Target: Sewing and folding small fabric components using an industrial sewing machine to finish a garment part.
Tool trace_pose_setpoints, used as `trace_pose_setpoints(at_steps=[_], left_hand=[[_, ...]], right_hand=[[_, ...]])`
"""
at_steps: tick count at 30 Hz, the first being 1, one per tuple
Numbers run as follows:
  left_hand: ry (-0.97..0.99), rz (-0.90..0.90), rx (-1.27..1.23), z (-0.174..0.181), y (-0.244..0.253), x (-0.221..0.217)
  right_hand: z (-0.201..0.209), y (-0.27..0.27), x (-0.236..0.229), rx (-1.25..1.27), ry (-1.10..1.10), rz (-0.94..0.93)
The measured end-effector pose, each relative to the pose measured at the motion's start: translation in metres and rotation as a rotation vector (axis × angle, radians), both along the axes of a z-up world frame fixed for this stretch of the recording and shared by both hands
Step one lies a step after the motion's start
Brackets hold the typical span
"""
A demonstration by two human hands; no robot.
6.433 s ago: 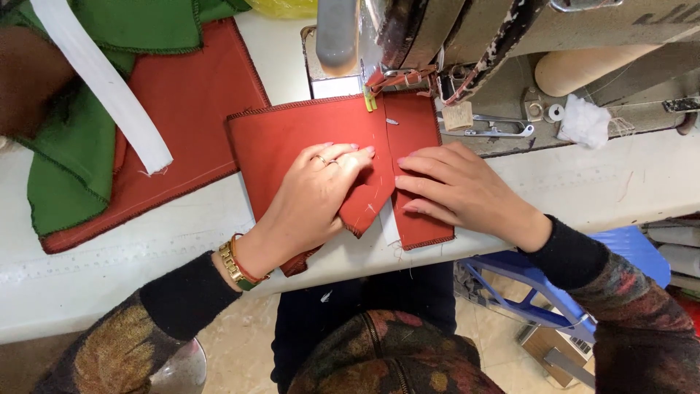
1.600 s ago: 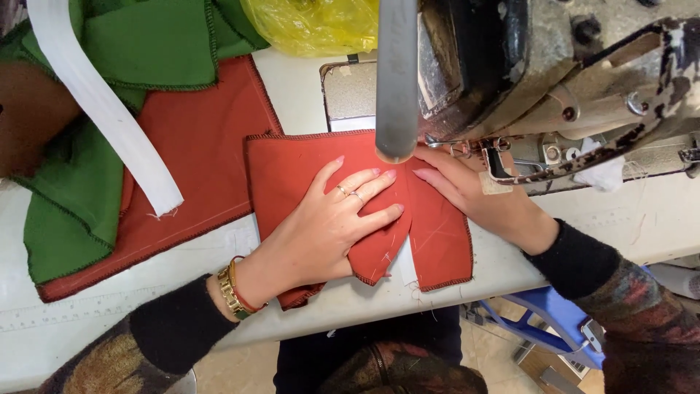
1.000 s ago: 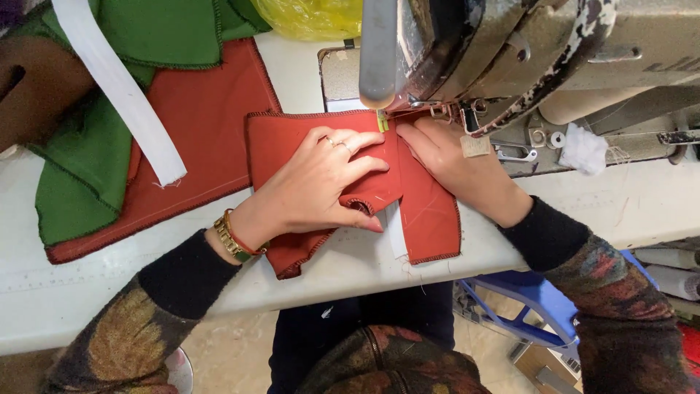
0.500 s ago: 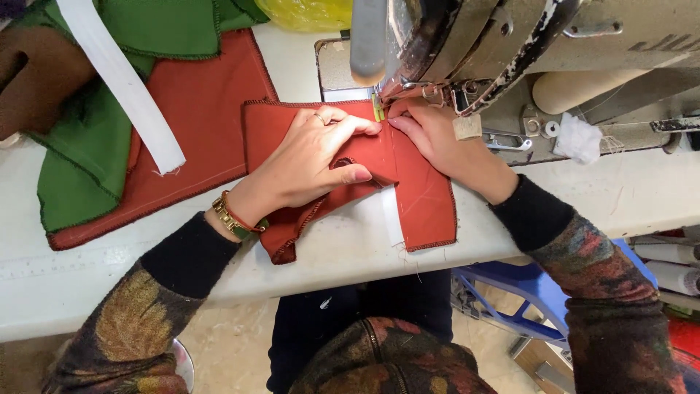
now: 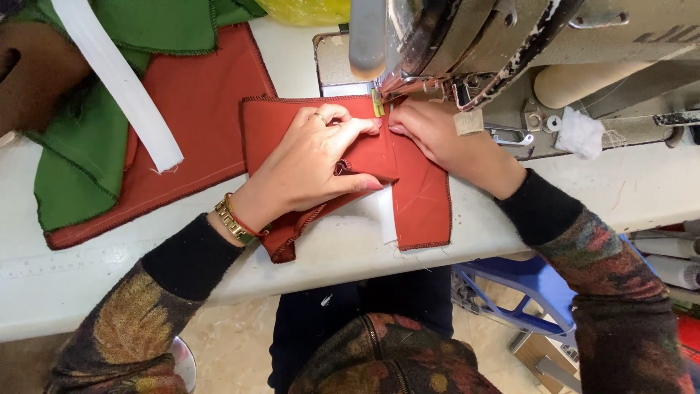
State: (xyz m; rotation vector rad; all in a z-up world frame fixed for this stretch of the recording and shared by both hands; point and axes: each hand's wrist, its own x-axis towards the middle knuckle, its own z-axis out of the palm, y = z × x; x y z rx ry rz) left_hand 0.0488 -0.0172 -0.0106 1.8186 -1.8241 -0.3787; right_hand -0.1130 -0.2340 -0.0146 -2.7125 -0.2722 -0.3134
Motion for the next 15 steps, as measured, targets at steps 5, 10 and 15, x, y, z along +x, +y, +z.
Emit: trace_pose_setpoints(at_steps=[5,10,15], left_hand=[[-0.035,-0.02,-0.027,-0.006,-0.001,-0.001],[-0.129,-0.017,-0.076,-0.012,0.0,-0.005],[-0.194,-0.008,-0.121,-0.012,0.001,-0.007]], right_hand=[[0.013,0.017,-0.011,-0.167,-0.135,0.043],[-0.003,0.016,-0.027,-0.189,-0.219,0.075],[0.003,0.03,-0.041,-0.222,-0.241,0.107]])
